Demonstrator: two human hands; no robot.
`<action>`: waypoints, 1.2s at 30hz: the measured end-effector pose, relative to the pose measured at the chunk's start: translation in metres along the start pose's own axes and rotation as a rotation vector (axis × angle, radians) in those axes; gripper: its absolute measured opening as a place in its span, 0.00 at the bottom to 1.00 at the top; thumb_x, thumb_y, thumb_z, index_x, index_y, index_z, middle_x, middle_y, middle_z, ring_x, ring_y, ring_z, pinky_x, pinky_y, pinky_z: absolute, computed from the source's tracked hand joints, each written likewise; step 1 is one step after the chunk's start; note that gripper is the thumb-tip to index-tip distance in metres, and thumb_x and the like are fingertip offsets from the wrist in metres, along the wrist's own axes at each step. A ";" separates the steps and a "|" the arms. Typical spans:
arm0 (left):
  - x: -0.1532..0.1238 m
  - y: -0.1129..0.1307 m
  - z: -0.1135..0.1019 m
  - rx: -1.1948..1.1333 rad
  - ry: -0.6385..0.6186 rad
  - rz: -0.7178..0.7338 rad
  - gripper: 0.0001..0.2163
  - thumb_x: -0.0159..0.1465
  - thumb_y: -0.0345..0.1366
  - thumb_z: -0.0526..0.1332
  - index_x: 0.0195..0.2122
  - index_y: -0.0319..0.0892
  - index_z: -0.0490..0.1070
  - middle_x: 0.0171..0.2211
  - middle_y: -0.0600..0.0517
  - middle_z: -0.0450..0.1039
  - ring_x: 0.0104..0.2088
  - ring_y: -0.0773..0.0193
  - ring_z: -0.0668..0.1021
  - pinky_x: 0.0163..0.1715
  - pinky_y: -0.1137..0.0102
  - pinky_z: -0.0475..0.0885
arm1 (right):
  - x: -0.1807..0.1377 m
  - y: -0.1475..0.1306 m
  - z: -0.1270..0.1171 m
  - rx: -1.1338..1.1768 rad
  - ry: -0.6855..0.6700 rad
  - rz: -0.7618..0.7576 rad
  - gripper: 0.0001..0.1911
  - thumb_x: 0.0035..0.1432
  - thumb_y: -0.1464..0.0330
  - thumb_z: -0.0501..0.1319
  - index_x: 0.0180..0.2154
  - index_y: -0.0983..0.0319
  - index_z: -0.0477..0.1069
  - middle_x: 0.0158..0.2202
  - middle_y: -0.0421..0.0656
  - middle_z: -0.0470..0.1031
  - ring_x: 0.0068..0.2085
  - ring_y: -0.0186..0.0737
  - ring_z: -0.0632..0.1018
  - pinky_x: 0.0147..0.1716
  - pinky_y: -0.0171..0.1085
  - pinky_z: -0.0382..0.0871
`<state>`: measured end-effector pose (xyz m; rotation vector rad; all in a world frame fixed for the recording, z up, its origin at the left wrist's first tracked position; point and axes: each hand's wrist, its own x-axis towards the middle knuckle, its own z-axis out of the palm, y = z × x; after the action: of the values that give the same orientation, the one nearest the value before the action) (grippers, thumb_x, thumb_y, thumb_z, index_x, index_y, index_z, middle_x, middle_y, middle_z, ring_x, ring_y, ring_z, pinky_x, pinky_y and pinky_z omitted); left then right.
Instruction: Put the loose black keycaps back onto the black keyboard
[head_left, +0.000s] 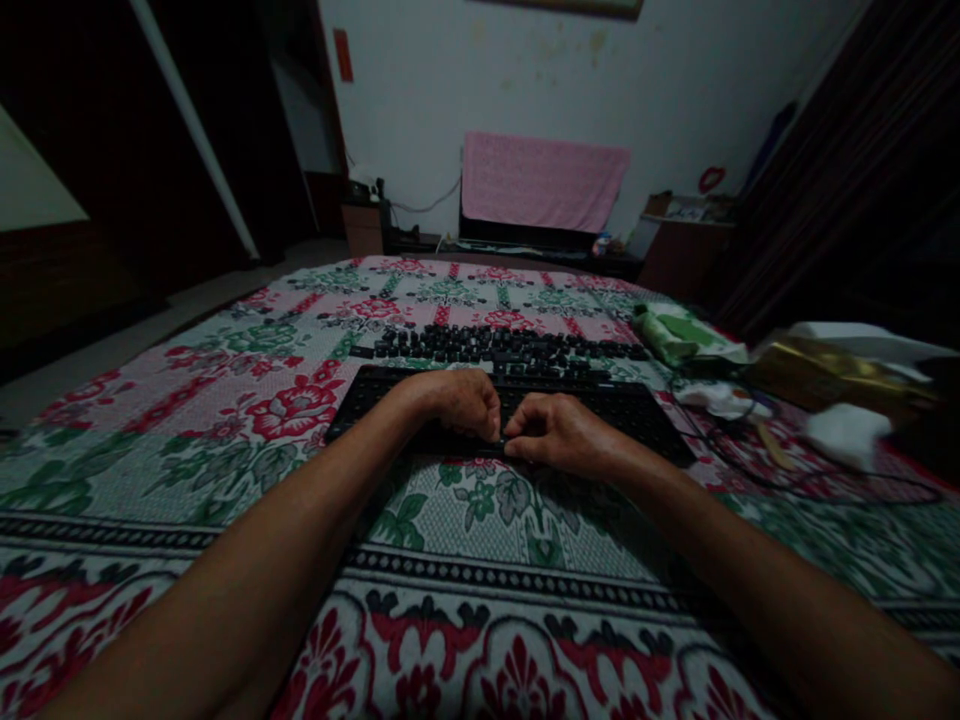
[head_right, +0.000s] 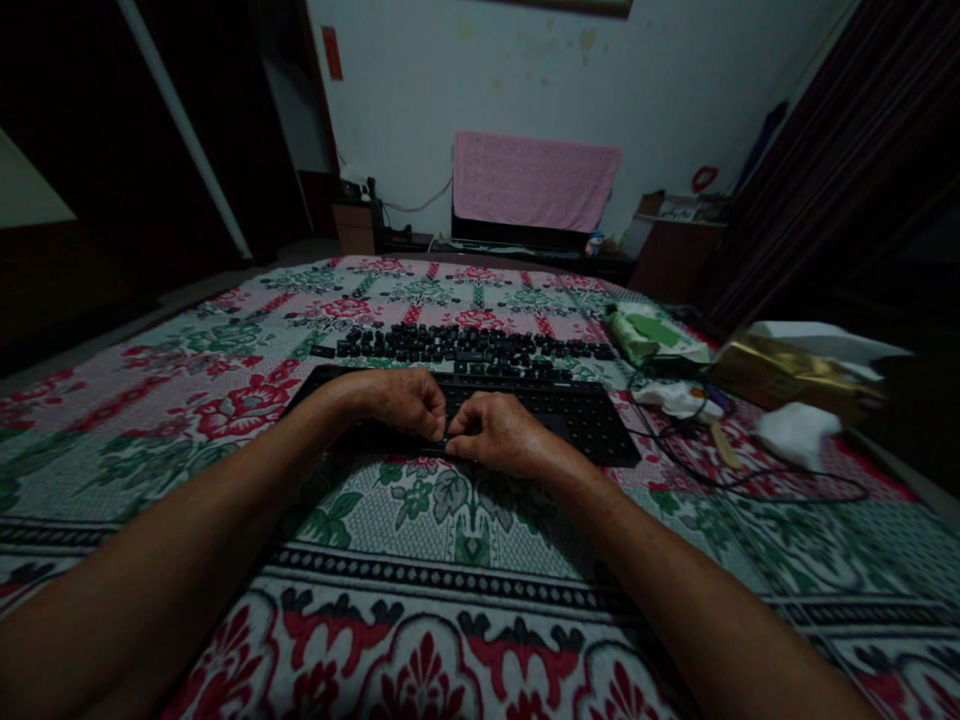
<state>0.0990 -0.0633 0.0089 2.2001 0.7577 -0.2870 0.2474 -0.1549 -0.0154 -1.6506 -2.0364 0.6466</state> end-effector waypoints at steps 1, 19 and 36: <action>0.000 0.001 0.000 -0.004 0.002 -0.007 0.05 0.45 0.34 0.57 0.24 0.39 0.67 0.14 0.57 0.59 0.16 0.73 0.61 0.16 0.76 0.55 | 0.000 0.000 0.000 -0.008 0.002 -0.001 0.09 0.42 0.66 0.59 0.28 0.64 0.70 0.25 0.40 0.70 0.24 0.29 0.69 0.22 0.29 0.60; -0.002 -0.004 -0.001 -0.007 -0.015 0.074 0.07 0.47 0.35 0.55 0.26 0.39 0.67 0.17 0.57 0.61 0.18 0.74 0.63 0.18 0.77 0.58 | 0.000 -0.002 -0.001 -0.007 -0.033 0.018 0.08 0.42 0.66 0.58 0.28 0.64 0.68 0.24 0.39 0.69 0.23 0.28 0.68 0.21 0.29 0.58; 0.001 -0.010 -0.004 -0.008 -0.033 0.107 0.10 0.48 0.37 0.56 0.30 0.39 0.69 0.17 0.57 0.61 0.18 0.74 0.64 0.18 0.78 0.58 | -0.001 -0.005 -0.001 -0.040 -0.001 0.002 0.09 0.42 0.66 0.58 0.28 0.64 0.70 0.25 0.39 0.69 0.23 0.29 0.68 0.21 0.29 0.57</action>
<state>0.0931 -0.0550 0.0048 2.2139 0.6197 -0.2654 0.2439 -0.1567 -0.0115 -1.6752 -2.0617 0.6115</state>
